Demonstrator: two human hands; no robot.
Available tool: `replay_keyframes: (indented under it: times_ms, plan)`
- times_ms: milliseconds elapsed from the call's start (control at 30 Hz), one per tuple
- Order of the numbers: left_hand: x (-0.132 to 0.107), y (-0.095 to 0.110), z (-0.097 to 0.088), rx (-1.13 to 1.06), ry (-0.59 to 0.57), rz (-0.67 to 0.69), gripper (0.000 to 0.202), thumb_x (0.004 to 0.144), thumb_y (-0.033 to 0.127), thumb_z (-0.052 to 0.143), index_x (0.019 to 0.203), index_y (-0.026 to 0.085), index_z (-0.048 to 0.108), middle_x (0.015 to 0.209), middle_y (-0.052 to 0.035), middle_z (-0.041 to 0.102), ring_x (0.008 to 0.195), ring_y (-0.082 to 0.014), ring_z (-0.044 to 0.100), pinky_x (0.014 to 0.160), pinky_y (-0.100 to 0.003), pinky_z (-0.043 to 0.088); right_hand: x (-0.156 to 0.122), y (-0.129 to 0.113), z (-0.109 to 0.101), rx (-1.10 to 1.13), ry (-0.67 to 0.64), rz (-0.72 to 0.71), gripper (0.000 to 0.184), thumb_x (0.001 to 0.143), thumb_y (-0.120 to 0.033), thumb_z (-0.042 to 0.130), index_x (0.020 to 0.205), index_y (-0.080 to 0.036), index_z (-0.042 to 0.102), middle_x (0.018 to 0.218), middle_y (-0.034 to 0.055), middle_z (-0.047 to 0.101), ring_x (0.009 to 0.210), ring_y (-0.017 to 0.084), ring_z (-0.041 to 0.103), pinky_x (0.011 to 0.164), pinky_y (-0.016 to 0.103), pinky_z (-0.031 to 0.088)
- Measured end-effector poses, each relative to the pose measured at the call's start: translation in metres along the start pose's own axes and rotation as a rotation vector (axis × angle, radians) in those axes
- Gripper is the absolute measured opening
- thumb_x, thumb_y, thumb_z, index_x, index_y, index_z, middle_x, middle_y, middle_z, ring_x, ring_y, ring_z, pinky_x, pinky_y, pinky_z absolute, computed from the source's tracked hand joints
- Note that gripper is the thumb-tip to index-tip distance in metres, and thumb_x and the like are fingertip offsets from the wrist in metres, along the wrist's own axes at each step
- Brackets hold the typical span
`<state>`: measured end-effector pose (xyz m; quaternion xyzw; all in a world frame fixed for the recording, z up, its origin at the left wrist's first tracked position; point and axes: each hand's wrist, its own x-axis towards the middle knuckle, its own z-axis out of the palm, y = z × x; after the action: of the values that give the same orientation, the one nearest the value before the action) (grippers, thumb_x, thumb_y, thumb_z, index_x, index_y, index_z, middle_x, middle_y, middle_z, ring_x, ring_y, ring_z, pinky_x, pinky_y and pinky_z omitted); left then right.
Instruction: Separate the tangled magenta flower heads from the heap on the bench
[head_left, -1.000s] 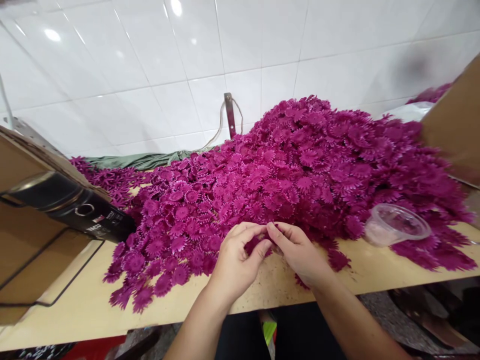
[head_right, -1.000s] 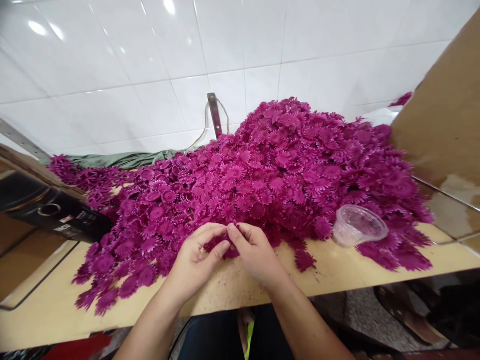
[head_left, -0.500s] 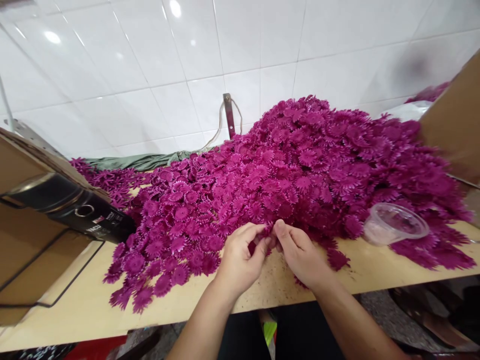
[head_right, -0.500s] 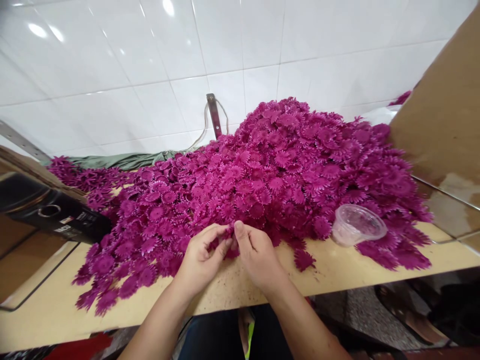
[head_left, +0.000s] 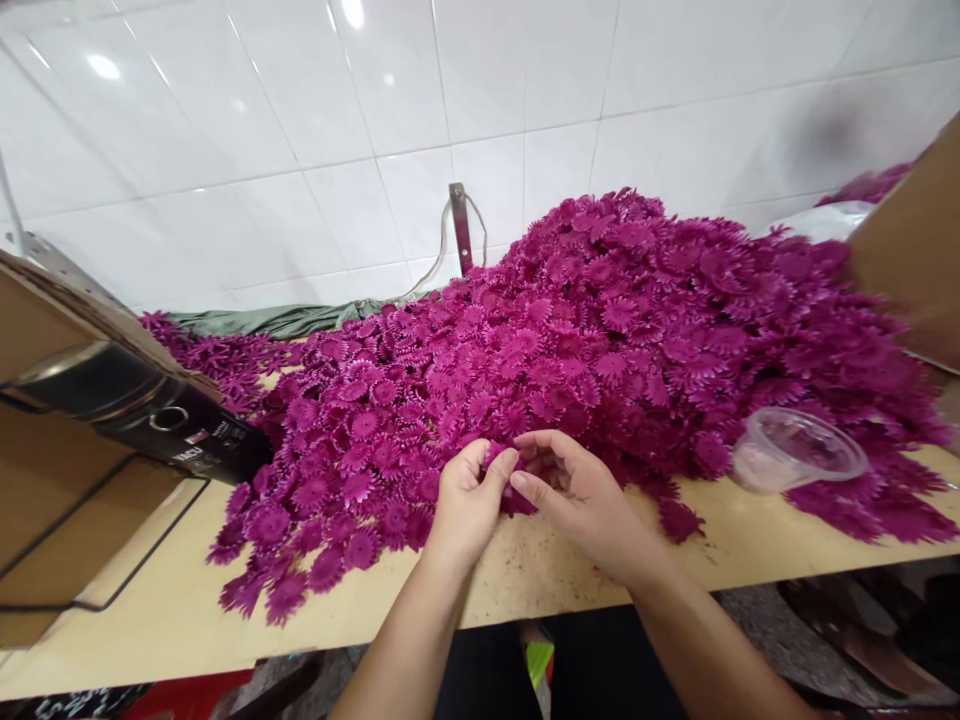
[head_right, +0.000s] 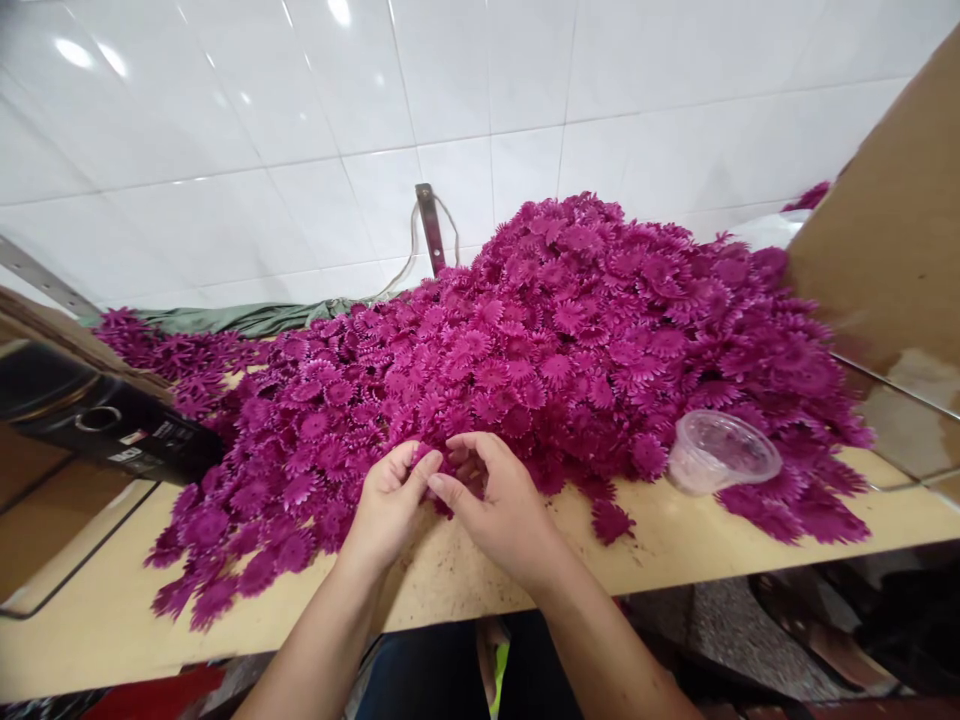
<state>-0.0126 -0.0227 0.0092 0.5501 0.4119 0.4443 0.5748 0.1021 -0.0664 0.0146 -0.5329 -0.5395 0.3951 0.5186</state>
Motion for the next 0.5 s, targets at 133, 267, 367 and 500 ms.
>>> replay_keyframes:
  times_ms: [133,267,367,500]
  plan:
    - [0.004,-0.004,-0.004,-0.015,-0.053,-0.035,0.047,0.066,0.057,0.059,0.050,0.017,0.041,0.047,0.0068,0.036,0.046,-0.0065,0.033,0.046,-0.020,0.028,0.003,-0.001,0.004,0.116,-0.084,-0.010,0.021,0.077,-0.028,0.054,0.095,-0.017,0.053,0.091,0.0063,0.060,0.084,0.016,0.057,0.077,0.033,0.047]
    - [0.003,-0.002,-0.005,0.005,-0.084,0.000,0.052,0.063,0.064,0.056,0.047,0.017,0.042,0.044,0.0062,0.037,0.044,-0.0061,0.031,0.044,-0.021,0.027,0.004,-0.001,0.008,0.116,-0.068,-0.010,0.011,0.076,-0.026,0.055,0.081,-0.017,0.056,0.075,0.0023,0.060,0.071,0.014,0.057,0.067,0.029,0.046]
    - [0.001,0.000,-0.001,0.021,-0.086,0.002,0.053,0.059,0.066,0.058,0.046,0.017,0.043,0.042,0.0065,0.036,0.041,-0.0057,0.029,0.041,-0.021,0.026,0.005,-0.001,0.011,0.141,0.000,0.011,0.012,0.075,-0.029,0.055,0.074,-0.017,0.056,0.066,0.0007,0.058,0.063,0.013,0.054,0.060,0.027,0.044]
    - [-0.005,-0.001,-0.005,-0.048,0.029,0.047,0.053,0.055,0.063,0.064,0.045,0.017,0.041,0.042,0.0073,0.035,0.041,-0.0050,0.029,0.042,-0.019,0.025,0.012,0.002,-0.004,0.065,0.188,0.022,0.013,0.073,-0.029,0.057,0.068,-0.017,0.055,0.062,-0.0004,0.054,0.058,0.012,0.048,0.055,0.025,0.040]
